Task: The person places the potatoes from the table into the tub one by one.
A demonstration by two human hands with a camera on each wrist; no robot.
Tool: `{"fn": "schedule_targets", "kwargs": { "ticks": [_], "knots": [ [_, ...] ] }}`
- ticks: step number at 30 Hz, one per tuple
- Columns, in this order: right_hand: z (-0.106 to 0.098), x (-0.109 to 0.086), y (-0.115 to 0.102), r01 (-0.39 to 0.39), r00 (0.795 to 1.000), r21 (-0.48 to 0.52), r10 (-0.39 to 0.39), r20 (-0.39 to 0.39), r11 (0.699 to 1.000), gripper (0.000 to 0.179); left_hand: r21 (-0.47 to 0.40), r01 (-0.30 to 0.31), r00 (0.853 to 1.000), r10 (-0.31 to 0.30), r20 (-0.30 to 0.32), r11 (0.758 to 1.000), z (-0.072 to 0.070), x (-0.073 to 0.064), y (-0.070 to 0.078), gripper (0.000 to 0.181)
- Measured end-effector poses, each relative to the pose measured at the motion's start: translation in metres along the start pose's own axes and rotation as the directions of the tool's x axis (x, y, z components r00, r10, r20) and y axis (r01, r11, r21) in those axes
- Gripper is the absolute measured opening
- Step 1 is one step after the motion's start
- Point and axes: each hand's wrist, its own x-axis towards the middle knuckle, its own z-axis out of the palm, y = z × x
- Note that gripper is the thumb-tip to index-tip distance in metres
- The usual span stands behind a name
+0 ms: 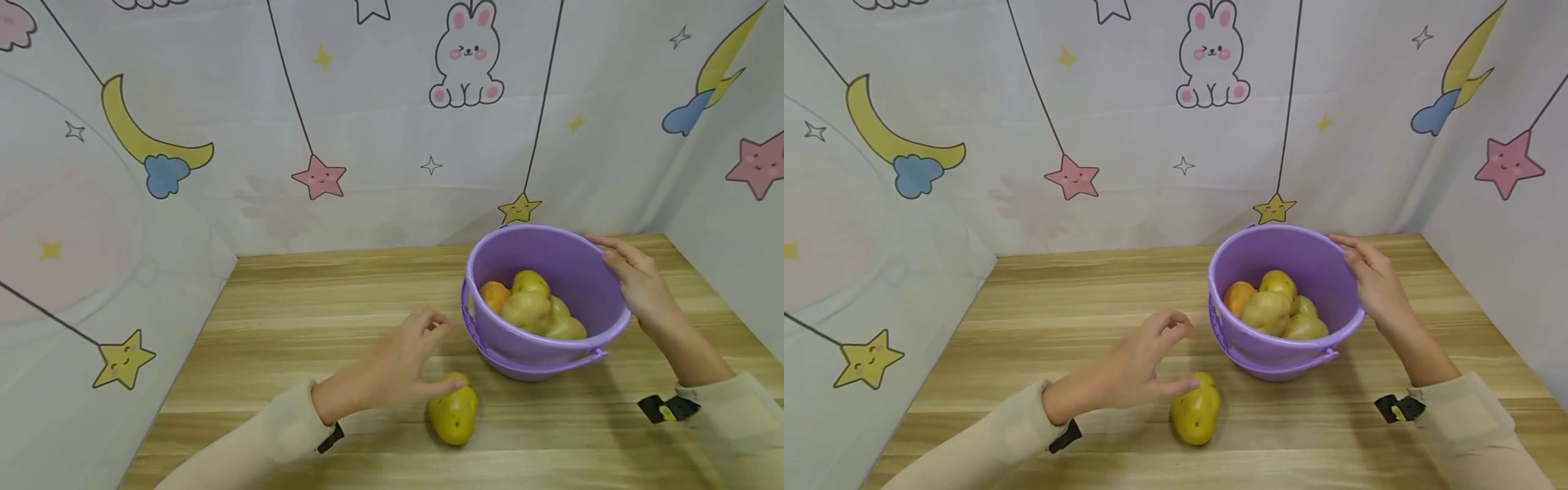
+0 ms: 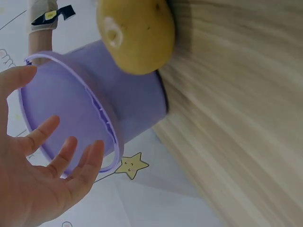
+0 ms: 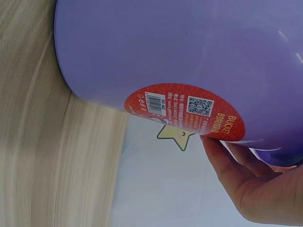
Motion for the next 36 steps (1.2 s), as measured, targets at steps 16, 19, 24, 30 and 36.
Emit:
{"fn": "schedule_targets", "kwargs": {
  "ticks": [16,19,24,30,36],
  "knots": [
    [-0.001,0.001,0.002,0.009,1.000,-0.012,-0.009,-0.007,1.000,0.041,-0.077,-0.014,0.981,0.029,0.194,0.997,0.033,-0.020,0.005,0.066],
    [0.000,0.001,0.002,0.006,1.000,-0.010,-0.006,-0.011,1.000,0.041,-0.094,-0.021,0.973,0.042,0.229,0.995,0.037,-0.024,0.005,0.071],
    [0.001,0.001,0.003,0.012,1.000,-0.026,-0.013,-0.021,1.000,0.041,-0.085,-0.012,0.960,0.035,0.278,0.996,0.041,-0.025,0.004,0.078],
    [0.002,0.001,0.001,0.015,1.000,-0.029,-0.016,-0.021,0.999,0.041,-0.066,-0.008,0.949,0.028,0.315,0.998,0.041,-0.025,0.001,0.079],
    [0.002,0.001,0.000,0.021,1.000,-0.024,-0.021,-0.017,0.999,0.041,-0.084,-0.015,0.946,0.042,0.321,0.996,0.041,-0.024,-0.001,0.078]
  ]
}}
